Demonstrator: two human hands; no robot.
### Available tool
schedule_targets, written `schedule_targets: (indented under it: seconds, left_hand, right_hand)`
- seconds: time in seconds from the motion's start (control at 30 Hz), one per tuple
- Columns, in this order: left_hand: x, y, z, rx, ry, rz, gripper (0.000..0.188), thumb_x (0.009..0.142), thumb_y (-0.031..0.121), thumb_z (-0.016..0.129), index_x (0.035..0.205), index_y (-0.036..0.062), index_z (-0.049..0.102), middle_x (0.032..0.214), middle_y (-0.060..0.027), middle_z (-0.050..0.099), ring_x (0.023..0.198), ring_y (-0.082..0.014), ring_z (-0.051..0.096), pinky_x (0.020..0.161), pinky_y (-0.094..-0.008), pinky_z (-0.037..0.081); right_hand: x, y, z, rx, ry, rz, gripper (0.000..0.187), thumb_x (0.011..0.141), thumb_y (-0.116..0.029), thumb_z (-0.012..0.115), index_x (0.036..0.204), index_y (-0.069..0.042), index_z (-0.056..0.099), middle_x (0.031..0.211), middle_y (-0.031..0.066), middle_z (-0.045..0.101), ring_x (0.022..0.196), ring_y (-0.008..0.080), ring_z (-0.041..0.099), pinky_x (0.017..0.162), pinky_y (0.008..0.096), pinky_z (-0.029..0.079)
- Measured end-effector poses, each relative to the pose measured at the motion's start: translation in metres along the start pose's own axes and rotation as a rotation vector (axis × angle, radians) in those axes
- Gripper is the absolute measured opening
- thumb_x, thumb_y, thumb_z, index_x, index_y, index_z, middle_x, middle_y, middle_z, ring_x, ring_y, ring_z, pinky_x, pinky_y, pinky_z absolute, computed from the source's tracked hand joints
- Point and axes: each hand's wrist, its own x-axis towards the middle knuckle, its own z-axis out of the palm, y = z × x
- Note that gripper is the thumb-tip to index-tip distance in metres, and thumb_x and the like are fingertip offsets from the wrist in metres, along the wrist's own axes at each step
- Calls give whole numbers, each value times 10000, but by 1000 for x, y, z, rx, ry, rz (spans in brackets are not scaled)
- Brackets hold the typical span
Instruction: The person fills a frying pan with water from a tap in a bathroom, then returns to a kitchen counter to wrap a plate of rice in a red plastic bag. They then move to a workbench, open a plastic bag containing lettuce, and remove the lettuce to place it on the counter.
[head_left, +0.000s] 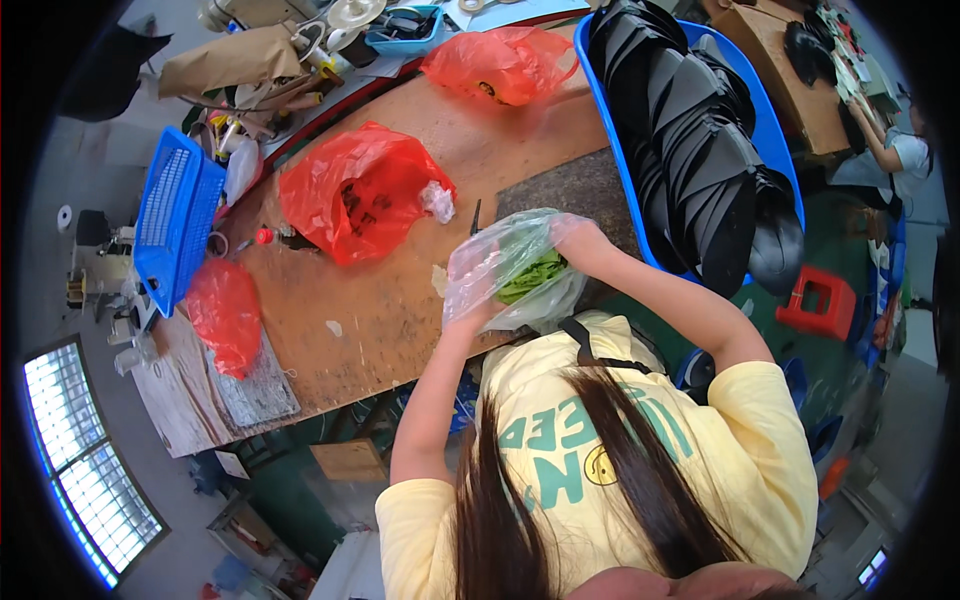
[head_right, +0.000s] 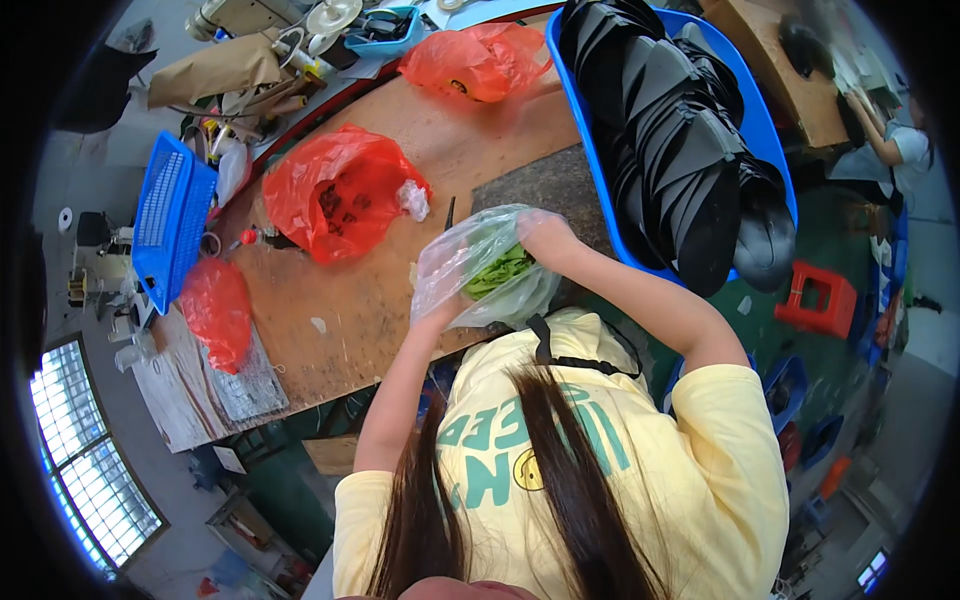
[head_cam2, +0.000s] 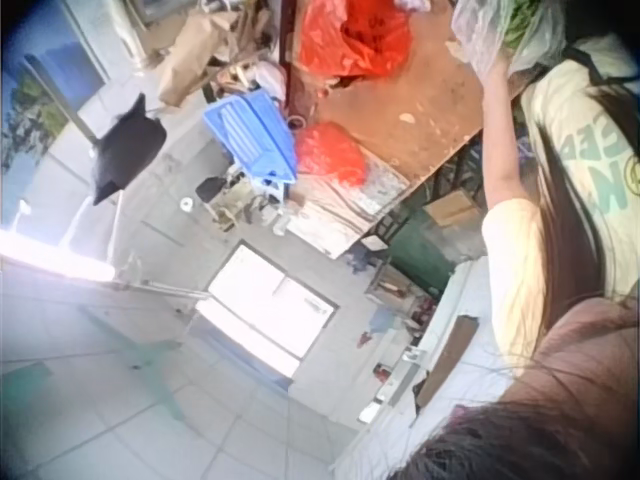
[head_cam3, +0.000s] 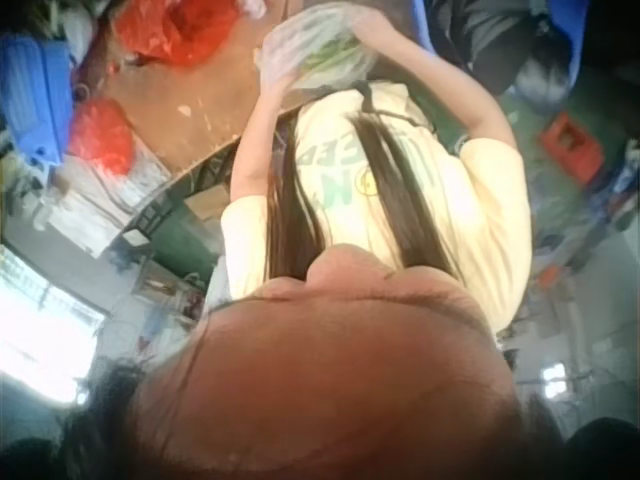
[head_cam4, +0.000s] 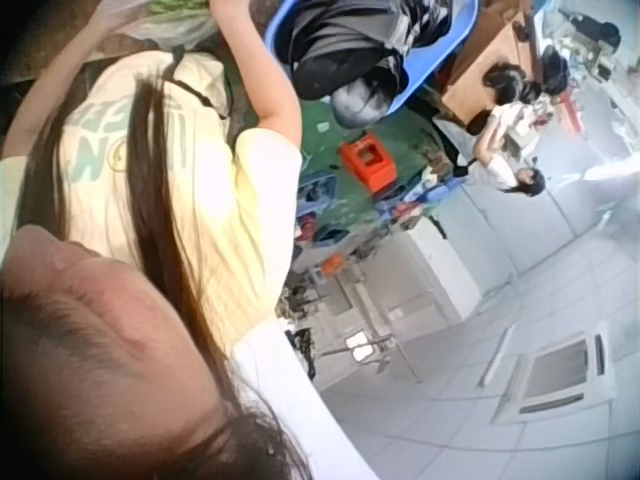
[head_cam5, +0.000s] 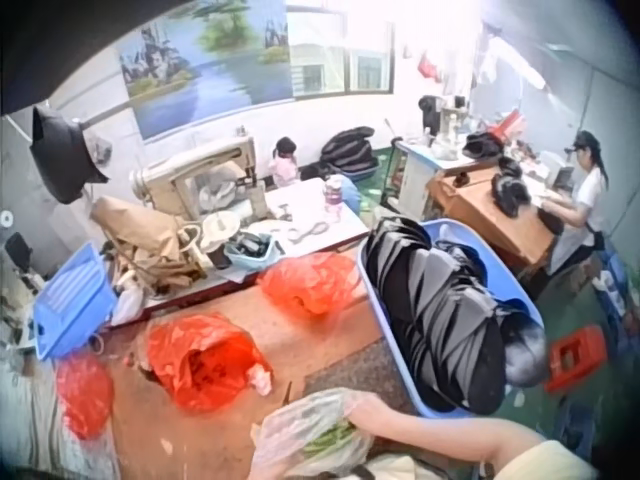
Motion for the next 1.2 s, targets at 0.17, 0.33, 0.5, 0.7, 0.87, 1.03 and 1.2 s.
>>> schedule_targets:
  seconds: [0.17, 0.33, 0.5, 0.7, 0.87, 1.03, 1.2]
  left_hand:
    - [6, -11, -2, 7, -132, -85, 730, 625, 278, 752, 1259, 105, 435, 1246, -139, 479, 1175, -326, 412, 994, -378, 329]
    - [-15, -31, 32, -69, 9, -155, 311, 779, 163, 532, 1074, 66, 554, 1093, -153, 556, 1077, -319, 480, 950, -390, 362]
    - [-45, -33, 44, -206, 141, -237, 373, 803, 125, 517, 1165, 45, 486, 1155, -182, 509, 1120, -338, 440, 971, -374, 344]
    - [-43, -13, 22, -234, 87, -240, 389, 797, 111, 538, 1173, 31, 482, 1168, -189, 498, 1129, -343, 426, 964, -384, 348]
    - [-43, -54, 50, -51, -99, -253, 350, 804, 104, 524, 1146, 27, 507, 1162, -166, 513, 1109, -325, 456, 952, -374, 360]
    - [-34, -61, 97, -419, 71, -467, 304, 822, 134, 504, 1106, 35, 549, 1166, -168, 530, 1075, -322, 497, 900, -387, 404]
    - [-28, -26, 36, -435, 76, -295, 264, 807, 104, 486, 1044, 26, 573, 1066, -195, 570, 1000, -331, 542, 841, -408, 432]
  right_hand:
    - [9, -66, -71, 91, -79, -160, 114, 700, -107, 549, 763, -32, 608, 793, 109, 570, 753, 201, 586, 580, 317, 493]
    - [34, -112, -27, 253, -88, -281, 209, 700, -124, 550, 880, -21, 575, 938, 124, 574, 920, 256, 555, 797, 356, 433]
    - [36, -97, -1, 370, 121, -219, 328, 708, -186, 575, 1015, -71, 556, 1010, 117, 547, 989, 283, 507, 853, 397, 379]
    - [47, -113, 55, -27, -177, -30, 459, 681, -243, 619, 1124, -150, 546, 1061, 115, 492, 992, 283, 474, 821, 466, 358]
    - [58, -105, 10, 89, -380, -119, 637, 599, -260, 691, 1196, -161, 492, 1125, 121, 466, 1037, 309, 465, 862, 505, 333]
    - [73, -69, -28, 279, -581, -174, 720, 575, -256, 720, 1225, -103, 453, 1138, 151, 496, 1079, 311, 483, 908, 424, 380]
    - [72, -31, -59, 692, -482, -56, 709, 601, -254, 699, 1217, -31, 428, 1158, 169, 497, 1095, 303, 477, 945, 348, 373]
